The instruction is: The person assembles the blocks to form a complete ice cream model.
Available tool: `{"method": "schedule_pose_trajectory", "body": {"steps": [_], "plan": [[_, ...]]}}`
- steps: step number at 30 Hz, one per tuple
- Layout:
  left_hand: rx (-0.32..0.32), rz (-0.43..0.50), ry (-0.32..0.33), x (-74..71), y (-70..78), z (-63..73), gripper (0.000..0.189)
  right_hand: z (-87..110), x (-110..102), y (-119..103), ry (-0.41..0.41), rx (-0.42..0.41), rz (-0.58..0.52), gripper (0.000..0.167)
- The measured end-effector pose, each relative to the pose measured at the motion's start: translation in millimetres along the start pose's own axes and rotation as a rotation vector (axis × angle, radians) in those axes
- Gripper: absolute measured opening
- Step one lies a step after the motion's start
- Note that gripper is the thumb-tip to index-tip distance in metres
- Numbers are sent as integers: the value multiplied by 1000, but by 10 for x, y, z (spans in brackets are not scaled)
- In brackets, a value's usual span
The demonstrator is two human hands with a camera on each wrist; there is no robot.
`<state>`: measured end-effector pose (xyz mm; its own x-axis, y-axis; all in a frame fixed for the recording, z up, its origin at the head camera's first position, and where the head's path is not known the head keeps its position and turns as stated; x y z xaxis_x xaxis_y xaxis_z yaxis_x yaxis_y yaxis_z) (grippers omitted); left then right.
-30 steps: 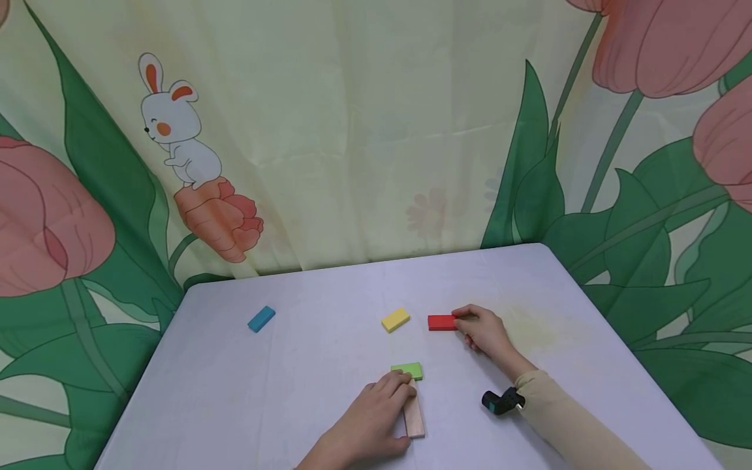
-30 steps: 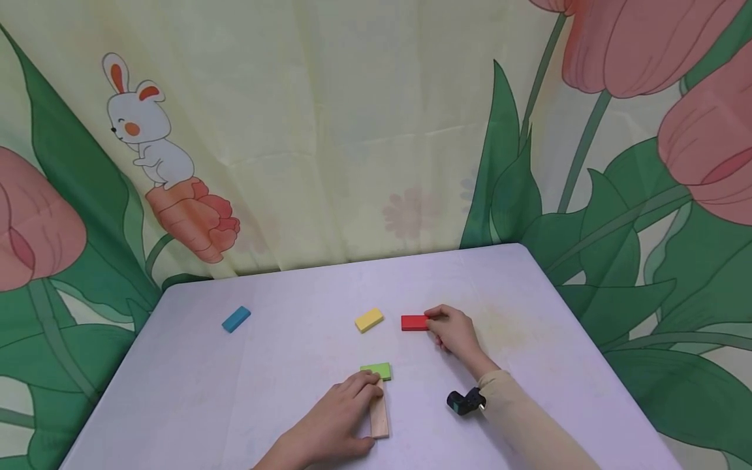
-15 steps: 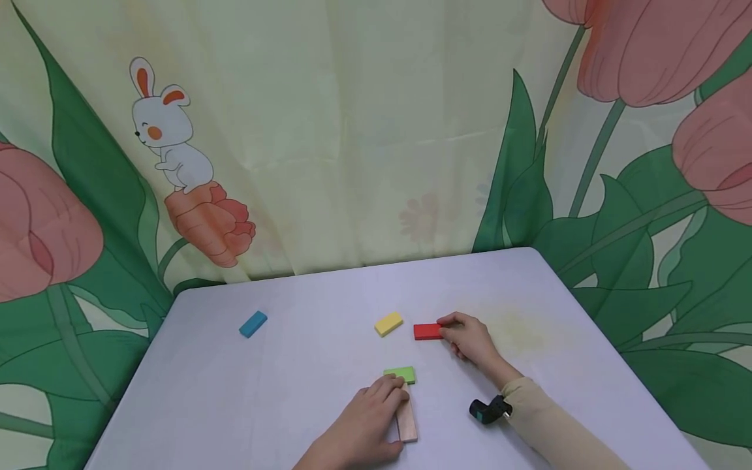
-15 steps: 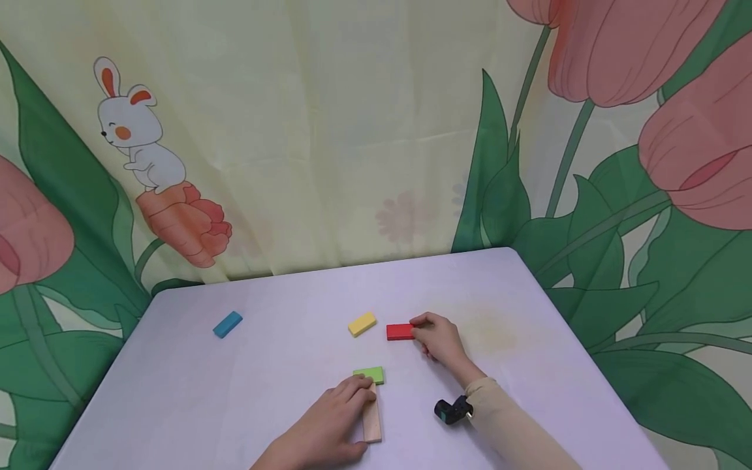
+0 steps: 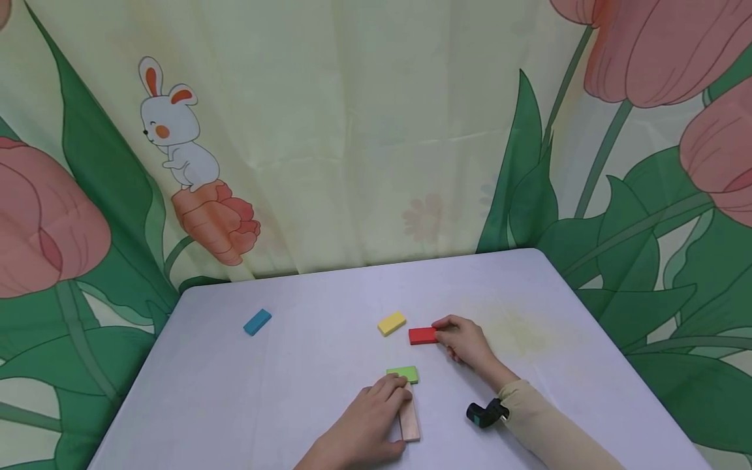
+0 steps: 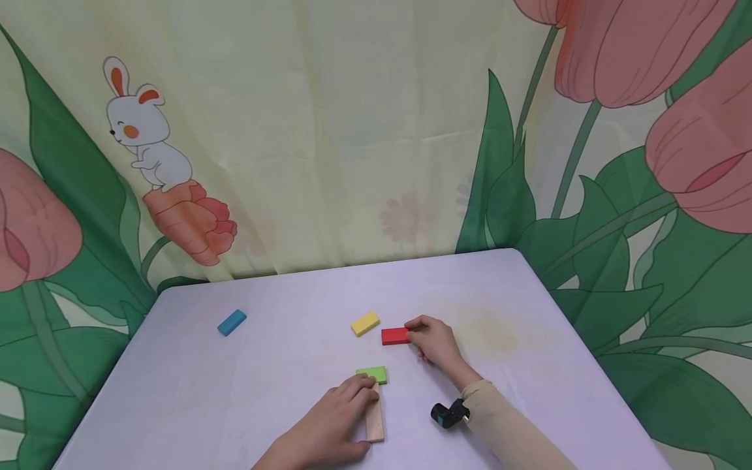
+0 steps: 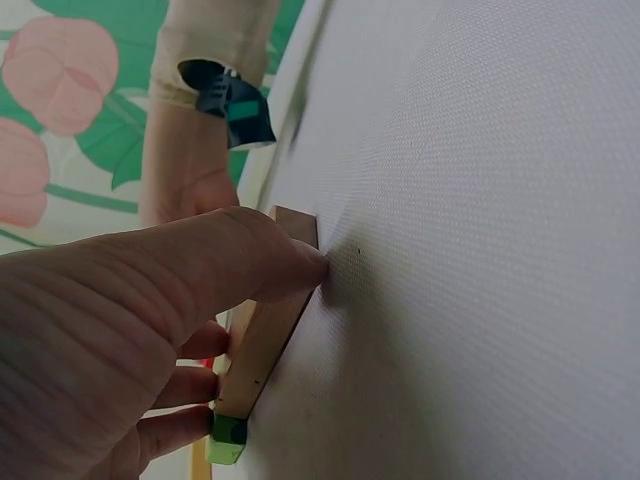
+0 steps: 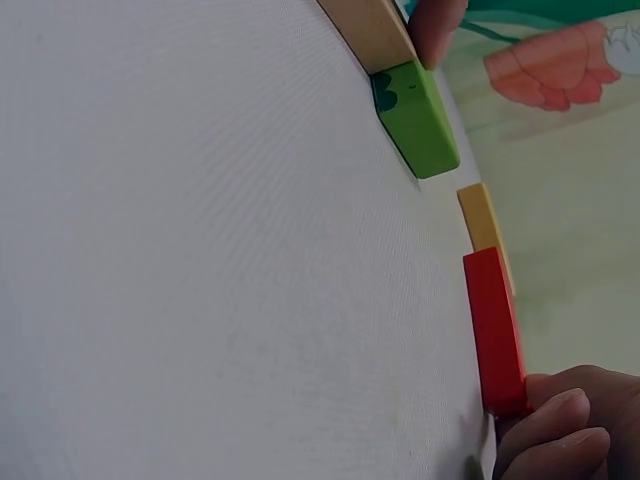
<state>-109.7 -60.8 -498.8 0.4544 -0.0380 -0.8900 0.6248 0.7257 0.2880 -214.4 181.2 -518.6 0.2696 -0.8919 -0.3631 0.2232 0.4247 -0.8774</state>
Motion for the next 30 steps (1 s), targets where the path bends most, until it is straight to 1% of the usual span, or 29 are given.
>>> {"method": "schedule_pose_trajectory", "body": {"steps": [8,16,22,26,30], "plan": [[9,-2,11,-9,8,2,60,-5,80,-39,-4,-14,6,21],[6,-24,12,-1,10,3,60,-23,167,-65,-20,-40,-15,20],[12,-45,30,7,2,-6,61,-31,247,-107,-31,-44,5,19],[17,-42,34,9,-1,-10,61,-34,306,-138,-41,-38,11,20],[24,-36,39,11,-4,-7,61,-40,355,-159,-34,-41,41,19]]}}
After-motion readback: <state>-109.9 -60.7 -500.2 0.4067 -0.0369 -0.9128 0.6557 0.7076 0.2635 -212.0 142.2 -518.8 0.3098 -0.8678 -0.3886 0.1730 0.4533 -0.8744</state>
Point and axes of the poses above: each hand's wrist, its own z-axis away from the middle knuckle, its own x-axis out of the palm, y = z × x, the point moved 1 cm from there along -z, towards the middle knuckle, and after that the axes turned 15 degrees about -y, right-handed, at the moved point
